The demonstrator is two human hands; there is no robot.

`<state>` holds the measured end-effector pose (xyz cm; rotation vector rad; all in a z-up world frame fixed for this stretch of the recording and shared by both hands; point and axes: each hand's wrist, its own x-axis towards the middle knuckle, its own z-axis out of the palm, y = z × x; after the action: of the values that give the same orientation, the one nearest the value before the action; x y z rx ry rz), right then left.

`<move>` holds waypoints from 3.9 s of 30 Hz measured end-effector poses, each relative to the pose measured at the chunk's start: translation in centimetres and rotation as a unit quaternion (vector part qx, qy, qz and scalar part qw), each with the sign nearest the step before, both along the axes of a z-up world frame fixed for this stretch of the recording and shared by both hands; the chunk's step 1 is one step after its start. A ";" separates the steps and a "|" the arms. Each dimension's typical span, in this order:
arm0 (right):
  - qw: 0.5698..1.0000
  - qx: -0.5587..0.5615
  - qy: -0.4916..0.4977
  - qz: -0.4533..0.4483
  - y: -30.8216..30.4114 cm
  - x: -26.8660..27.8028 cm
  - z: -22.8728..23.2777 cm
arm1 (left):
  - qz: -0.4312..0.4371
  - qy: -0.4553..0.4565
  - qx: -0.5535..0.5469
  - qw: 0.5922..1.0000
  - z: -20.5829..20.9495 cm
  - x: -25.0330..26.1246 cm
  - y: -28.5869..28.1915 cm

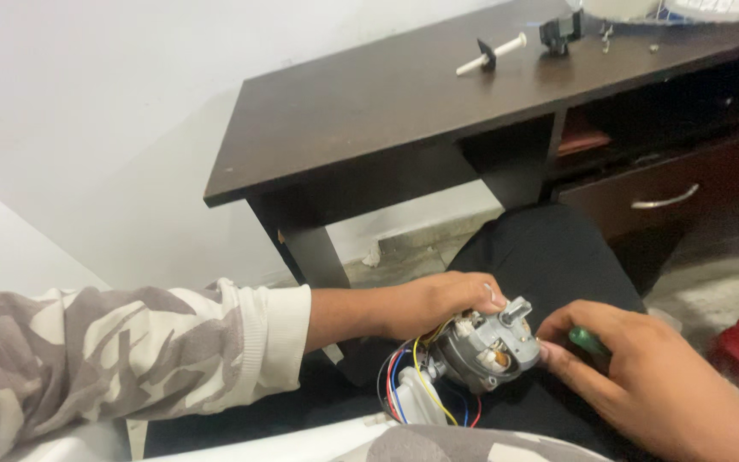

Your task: The person uses a screwdriver to loosen and remove screws from a small electric motor held on their lap. They remove a black plastic cover and set it aside, then continue to unscrew fasteners from the motor housing.

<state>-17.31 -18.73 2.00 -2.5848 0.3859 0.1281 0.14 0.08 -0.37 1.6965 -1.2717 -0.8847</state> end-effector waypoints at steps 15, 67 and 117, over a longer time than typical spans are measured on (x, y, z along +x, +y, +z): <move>0.991 0.002 -0.102 0.087 -1.6 1.1 -2.6 | 0.024 0.026 0.025 0.999 -0.7 0.7 0.1; 0.988 0.033 -0.129 0.073 3.1 4.9 -0.2 | 0.185 0.256 0.076 0.946 -1.9 1.1 5.3; 0.986 0.087 -0.110 0.091 4.5 13.4 -1.0 | 0.148 0.219 0.024 0.964 -4.2 9.1 8.3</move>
<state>-3.94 -14.19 1.01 -2.4253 0.0530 -0.0585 9.25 8.42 -4.55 1.5604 -0.6868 -1.0393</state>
